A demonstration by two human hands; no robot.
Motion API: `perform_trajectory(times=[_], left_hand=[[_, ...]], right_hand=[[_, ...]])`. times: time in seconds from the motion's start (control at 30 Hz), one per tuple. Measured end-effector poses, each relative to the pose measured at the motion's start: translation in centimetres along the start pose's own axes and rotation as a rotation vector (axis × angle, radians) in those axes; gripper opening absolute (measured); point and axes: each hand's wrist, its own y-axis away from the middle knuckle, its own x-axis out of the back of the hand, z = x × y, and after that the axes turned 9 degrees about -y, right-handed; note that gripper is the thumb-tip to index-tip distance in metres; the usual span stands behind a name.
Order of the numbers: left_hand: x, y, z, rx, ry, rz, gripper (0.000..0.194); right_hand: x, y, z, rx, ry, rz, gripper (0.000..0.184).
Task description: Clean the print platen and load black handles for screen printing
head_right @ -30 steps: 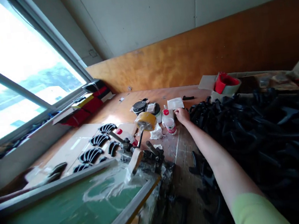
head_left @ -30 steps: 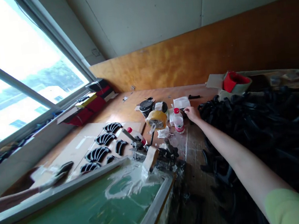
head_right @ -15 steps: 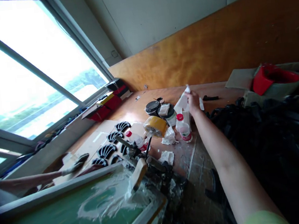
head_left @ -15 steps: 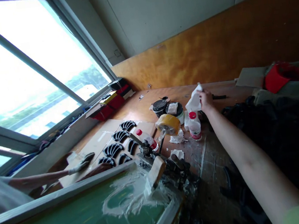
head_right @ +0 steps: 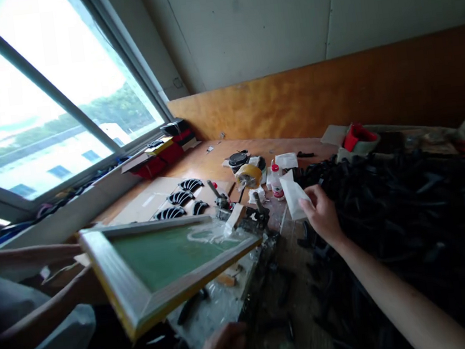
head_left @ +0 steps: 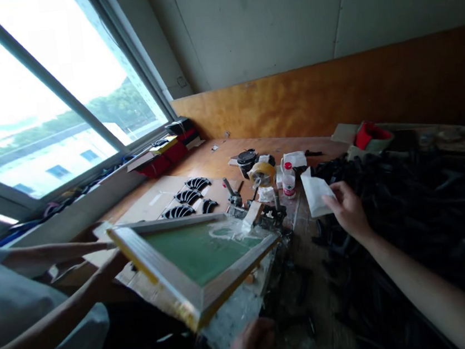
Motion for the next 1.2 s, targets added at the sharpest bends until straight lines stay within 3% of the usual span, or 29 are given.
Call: perform_trajectory(times=[0.13,0.23,0.3,0.4,0.53,0.77,0.9,1.07,1.2], left_hand=[[0.2,0.6,-0.9,-0.084,0.189,-0.118,0.046],[0.5,1.7,-1.4,-0.037,0.507,-0.208,0.063],[1.1,2.8,-1.6,0.002,0.707,-0.292,0.068],[2.9,4.4,-2.2,0.040,0.901,-0.413,0.057],[5.8,5.3,-4.4,0.117,1.061,-0.483,0.047],[11.3,4.5,-10.4,0.196,1.110,-0.374,0.057],[13.7,3.6,-12.7,0.331,1.098,-0.313,0.052],[14.5,2.6,-13.8,0.360,1.083,-0.267,0.051],[13.7,1.8,-13.2,0.255,1.107,-0.226,0.045]], right_hand=[[-2.3,13.7,-2.1,-0.408,-0.237,-0.224,0.037],[-5.3,22.4,-4.1,-0.684,-0.398,-0.273,0.043],[-7.6,26.6,-5.4,-0.797,-0.481,-0.271,0.046],[-11.0,30.5,-6.9,-0.868,-0.572,-0.237,0.047],[-15.0,32.9,-7.5,-0.829,-0.555,-0.206,0.047],[-22.1,34.7,-7.9,-0.566,-0.209,-0.218,0.041],[-25.4,35.7,-8.5,-0.533,-0.153,-0.221,0.039],[-26.4,36.6,-8.5,-0.501,-0.037,-0.141,0.044],[-25.8,36.5,-8.1,-0.549,-0.185,0.052,0.077]])
